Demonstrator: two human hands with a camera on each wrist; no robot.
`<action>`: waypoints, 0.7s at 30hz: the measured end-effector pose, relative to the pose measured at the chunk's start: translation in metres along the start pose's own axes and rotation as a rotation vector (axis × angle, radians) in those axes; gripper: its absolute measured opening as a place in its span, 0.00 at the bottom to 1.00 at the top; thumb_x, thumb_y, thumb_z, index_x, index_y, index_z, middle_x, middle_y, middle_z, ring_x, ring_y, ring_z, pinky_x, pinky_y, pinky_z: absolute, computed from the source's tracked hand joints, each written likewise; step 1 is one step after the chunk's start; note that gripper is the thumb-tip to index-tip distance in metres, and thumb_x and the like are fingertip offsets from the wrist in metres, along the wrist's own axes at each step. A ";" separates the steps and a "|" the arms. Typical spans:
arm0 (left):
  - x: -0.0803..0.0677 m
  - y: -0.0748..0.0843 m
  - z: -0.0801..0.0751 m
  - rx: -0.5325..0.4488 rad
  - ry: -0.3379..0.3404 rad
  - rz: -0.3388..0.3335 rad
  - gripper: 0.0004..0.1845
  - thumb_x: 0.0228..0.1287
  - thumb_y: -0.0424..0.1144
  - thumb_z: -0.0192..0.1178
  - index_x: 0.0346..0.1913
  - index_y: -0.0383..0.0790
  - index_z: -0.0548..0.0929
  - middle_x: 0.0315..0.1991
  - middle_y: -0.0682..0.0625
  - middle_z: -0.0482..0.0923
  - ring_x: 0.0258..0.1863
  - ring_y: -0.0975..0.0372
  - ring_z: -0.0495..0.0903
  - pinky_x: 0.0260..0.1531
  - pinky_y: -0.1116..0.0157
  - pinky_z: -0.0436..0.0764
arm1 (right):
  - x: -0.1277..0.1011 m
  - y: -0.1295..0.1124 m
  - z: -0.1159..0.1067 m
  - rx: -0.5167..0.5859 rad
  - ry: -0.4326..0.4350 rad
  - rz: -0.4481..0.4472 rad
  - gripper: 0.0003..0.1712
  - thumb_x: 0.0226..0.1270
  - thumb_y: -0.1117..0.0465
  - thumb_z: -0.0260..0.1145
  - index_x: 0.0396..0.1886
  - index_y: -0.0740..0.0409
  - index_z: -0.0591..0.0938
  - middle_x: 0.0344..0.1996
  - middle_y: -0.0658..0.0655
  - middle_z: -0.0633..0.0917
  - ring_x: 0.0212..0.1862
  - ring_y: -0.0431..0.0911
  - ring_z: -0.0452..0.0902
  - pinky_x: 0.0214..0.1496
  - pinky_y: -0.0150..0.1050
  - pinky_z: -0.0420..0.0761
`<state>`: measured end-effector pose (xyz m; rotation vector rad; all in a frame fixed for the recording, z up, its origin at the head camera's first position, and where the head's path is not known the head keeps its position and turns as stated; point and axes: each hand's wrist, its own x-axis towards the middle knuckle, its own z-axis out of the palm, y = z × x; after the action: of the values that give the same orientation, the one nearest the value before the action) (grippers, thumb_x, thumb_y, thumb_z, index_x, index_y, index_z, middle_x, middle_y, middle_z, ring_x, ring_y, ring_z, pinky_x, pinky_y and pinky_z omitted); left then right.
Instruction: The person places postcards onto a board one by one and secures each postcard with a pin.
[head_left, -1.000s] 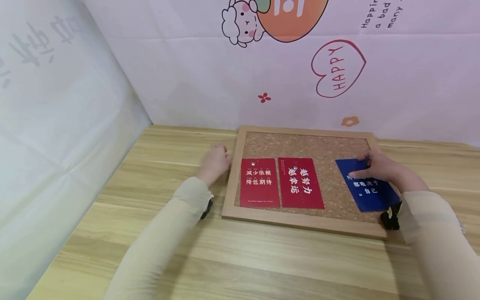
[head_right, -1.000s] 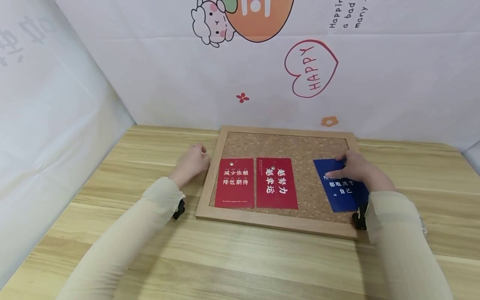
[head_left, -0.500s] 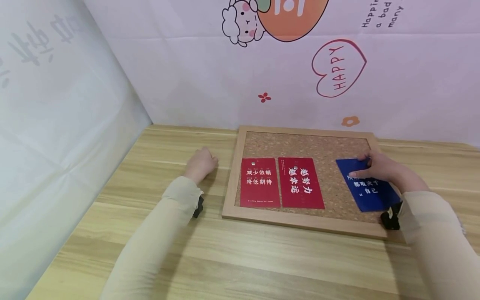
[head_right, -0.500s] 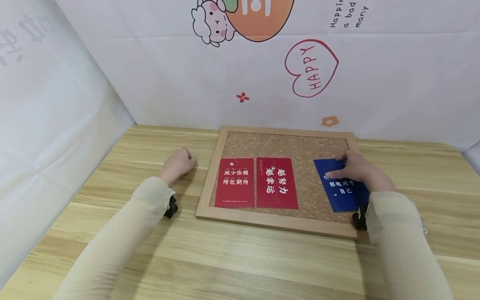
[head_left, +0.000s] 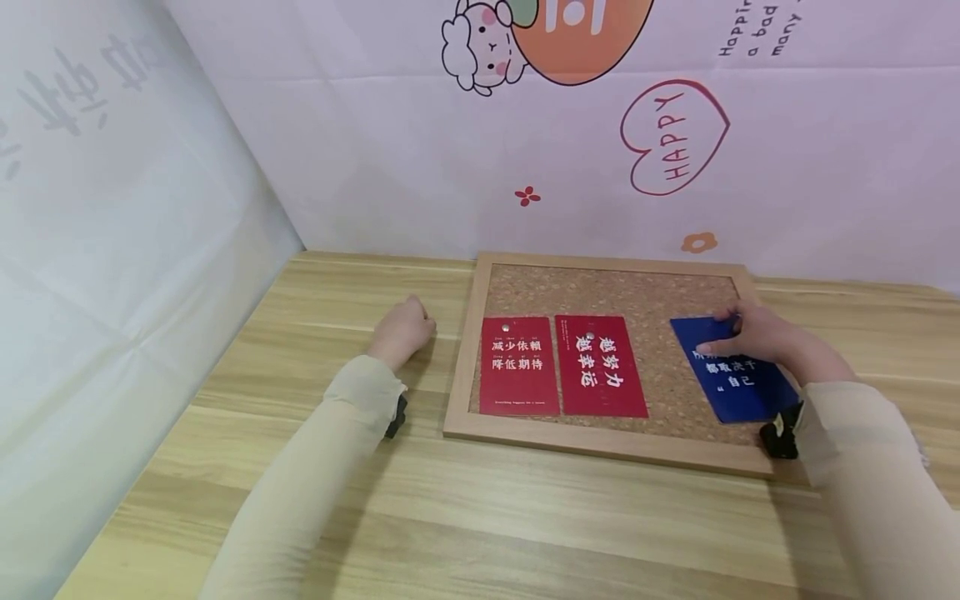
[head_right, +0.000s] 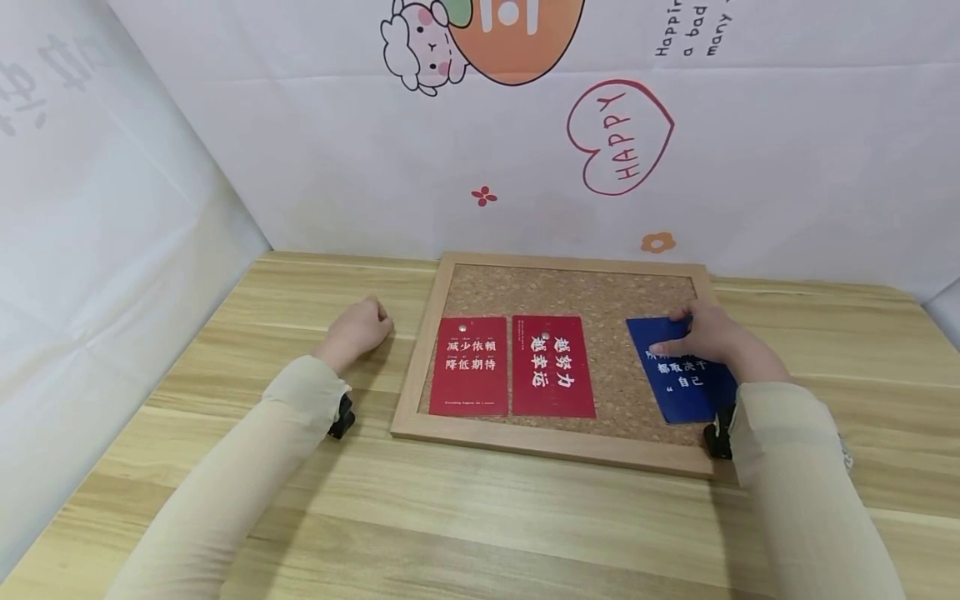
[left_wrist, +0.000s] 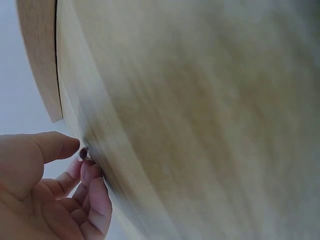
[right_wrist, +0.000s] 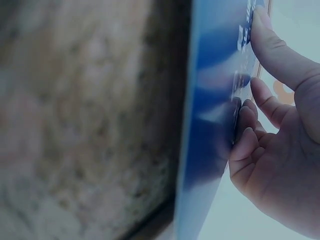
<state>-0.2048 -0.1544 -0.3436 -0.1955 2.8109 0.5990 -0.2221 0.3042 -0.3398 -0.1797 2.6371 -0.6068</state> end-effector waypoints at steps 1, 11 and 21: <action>0.000 0.000 0.000 0.002 0.001 0.003 0.14 0.71 0.39 0.47 0.51 0.32 0.73 0.42 0.42 0.78 0.33 0.57 0.72 0.32 0.64 0.74 | 0.000 0.000 0.000 -0.001 0.000 0.001 0.48 0.62 0.47 0.66 0.62 0.80 0.57 0.54 0.86 0.62 0.52 0.72 0.65 0.52 0.64 0.71; 0.001 0.002 0.002 0.024 0.012 0.026 0.13 0.72 0.37 0.46 0.51 0.34 0.74 0.45 0.42 0.79 0.35 0.58 0.73 0.34 0.65 0.74 | 0.000 0.000 0.000 -0.003 0.006 0.001 0.47 0.63 0.48 0.66 0.63 0.80 0.57 0.55 0.86 0.61 0.53 0.73 0.63 0.53 0.66 0.69; 0.002 0.002 0.006 0.055 0.027 0.042 0.13 0.73 0.36 0.44 0.52 0.33 0.74 0.49 0.42 0.80 0.42 0.54 0.78 0.44 0.59 0.79 | 0.001 0.001 0.001 -0.005 0.008 0.000 0.47 0.63 0.48 0.66 0.63 0.81 0.57 0.55 0.86 0.62 0.53 0.73 0.63 0.54 0.66 0.69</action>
<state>-0.2060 -0.1509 -0.3486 -0.1361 2.8603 0.5318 -0.2225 0.3043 -0.3416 -0.1788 2.6467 -0.6019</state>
